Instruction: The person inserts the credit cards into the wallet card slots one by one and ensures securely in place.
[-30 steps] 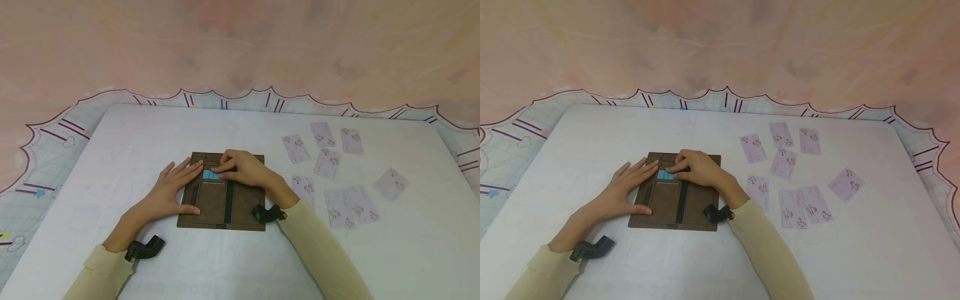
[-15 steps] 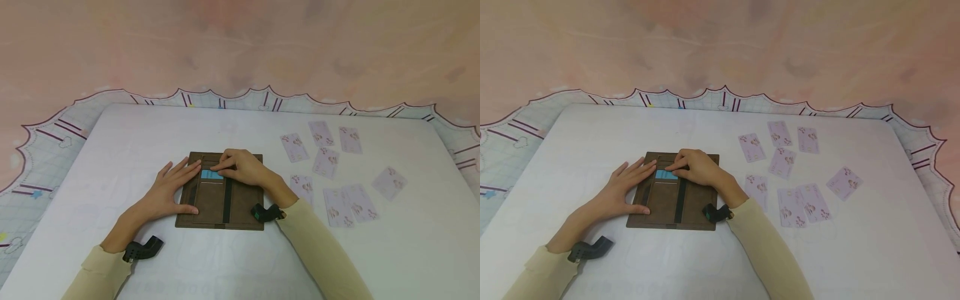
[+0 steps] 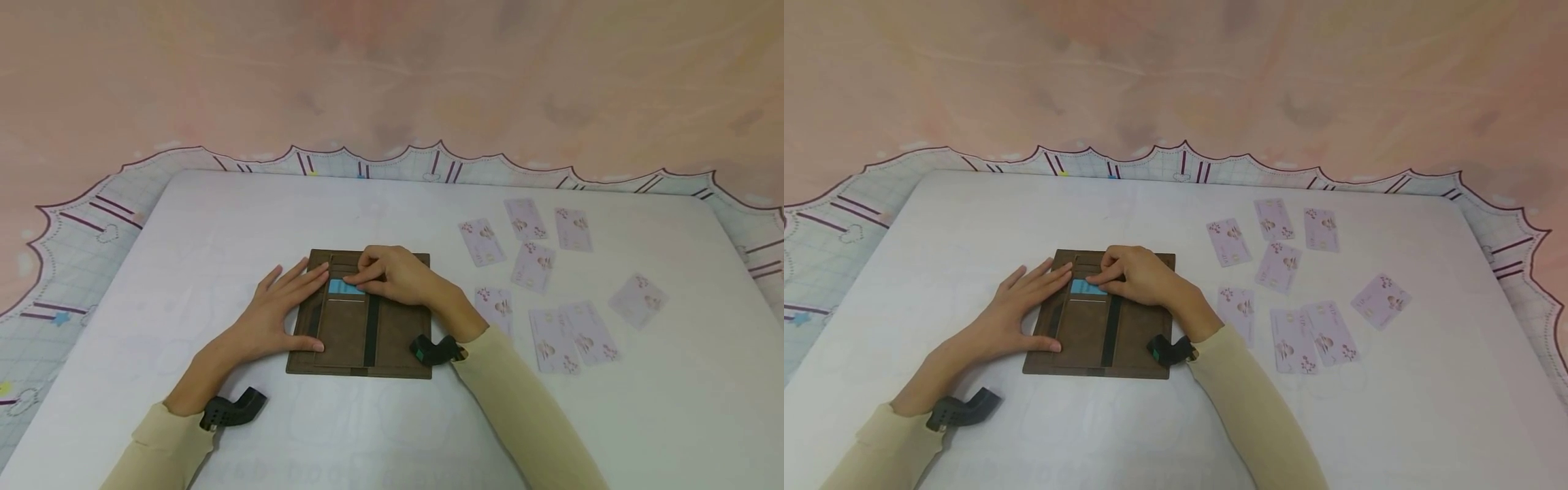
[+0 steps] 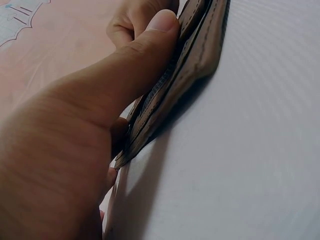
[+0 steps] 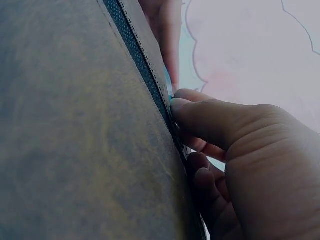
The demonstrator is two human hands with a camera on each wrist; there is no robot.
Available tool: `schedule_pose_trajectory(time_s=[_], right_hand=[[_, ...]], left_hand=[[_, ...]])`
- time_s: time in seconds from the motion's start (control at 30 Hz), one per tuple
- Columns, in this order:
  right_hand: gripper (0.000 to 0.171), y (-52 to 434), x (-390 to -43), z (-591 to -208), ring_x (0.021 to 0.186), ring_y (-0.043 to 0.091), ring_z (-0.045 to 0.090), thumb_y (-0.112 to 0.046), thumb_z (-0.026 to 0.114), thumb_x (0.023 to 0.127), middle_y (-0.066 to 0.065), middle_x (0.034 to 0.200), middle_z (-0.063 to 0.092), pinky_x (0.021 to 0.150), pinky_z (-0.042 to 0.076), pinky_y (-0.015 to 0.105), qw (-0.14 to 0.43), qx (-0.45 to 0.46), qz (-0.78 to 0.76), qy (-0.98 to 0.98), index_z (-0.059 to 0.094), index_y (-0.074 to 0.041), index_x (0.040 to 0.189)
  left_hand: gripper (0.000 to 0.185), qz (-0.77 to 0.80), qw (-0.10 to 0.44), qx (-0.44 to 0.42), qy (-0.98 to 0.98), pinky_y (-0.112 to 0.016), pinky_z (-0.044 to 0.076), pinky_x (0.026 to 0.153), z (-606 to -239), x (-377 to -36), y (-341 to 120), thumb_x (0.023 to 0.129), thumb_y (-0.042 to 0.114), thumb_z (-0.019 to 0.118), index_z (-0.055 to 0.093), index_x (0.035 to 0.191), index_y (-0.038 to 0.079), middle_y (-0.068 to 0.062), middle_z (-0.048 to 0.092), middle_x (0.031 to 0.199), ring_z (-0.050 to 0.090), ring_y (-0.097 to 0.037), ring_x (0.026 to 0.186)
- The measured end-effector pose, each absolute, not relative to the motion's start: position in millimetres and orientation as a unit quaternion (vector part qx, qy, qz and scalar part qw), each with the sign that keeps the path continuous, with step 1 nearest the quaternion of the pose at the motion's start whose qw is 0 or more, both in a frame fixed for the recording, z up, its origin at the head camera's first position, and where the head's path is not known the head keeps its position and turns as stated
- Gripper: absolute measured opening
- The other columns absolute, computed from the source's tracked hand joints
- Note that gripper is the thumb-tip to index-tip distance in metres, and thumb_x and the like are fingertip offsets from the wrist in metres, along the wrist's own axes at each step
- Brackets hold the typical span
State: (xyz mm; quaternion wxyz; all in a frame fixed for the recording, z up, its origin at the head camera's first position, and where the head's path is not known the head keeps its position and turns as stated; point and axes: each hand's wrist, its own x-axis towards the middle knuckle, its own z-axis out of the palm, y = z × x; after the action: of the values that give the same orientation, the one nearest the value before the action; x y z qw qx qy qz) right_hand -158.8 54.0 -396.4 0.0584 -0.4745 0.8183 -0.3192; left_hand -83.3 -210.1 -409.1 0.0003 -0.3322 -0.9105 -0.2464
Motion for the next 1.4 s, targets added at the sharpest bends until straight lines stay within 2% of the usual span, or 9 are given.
schedule_pose_trajectory(time_s=[0.43,0.7,1.4], right_hand=[[0.023,53.8,-155.8,-391.8,0.082,0.013,0.049,-0.012,0.063,0.092,0.001,0.098,0.056,0.073,0.042,0.023,0.063,-0.472,-0.302,0.826,0.070,-0.013,0.114],[0.022,58.1,-154.8,-393.4,0.082,0.014,0.049,-0.009,0.065,0.091,0.002,0.098,0.057,0.074,0.043,0.024,0.044,-0.476,-0.311,0.822,0.073,-0.013,0.111],[0.019,52.3,-155.9,-397.7,0.079,0.011,0.045,-0.012,0.068,0.089,-0.002,0.093,0.054,0.069,0.041,0.024,0.056,-0.472,-0.349,0.808,0.076,-0.016,0.105]], left_hand=[[0.106,-0.246,0.005,-0.337,-0.909,-0.057,0.003,0.111,-408.4,-82.6,-210.4,0.070,0.063,0.073,0.031,0.150,0.007,-0.007,0.029,0.155,0.013,-0.032,0.144],[0.103,-0.244,-0.008,-0.341,-0.908,-0.058,0.002,0.111,-404.5,-84.9,-206.0,0.071,0.054,0.077,0.030,0.150,0.006,-0.007,0.027,0.155,0.011,-0.032,0.144],[0.105,-0.236,-0.012,-0.332,-0.913,-0.058,0.002,0.111,-404.1,-81.8,-211.7,0.070,0.055,0.078,0.030,0.150,0.006,-0.007,0.026,0.156,0.010,-0.031,0.144]])
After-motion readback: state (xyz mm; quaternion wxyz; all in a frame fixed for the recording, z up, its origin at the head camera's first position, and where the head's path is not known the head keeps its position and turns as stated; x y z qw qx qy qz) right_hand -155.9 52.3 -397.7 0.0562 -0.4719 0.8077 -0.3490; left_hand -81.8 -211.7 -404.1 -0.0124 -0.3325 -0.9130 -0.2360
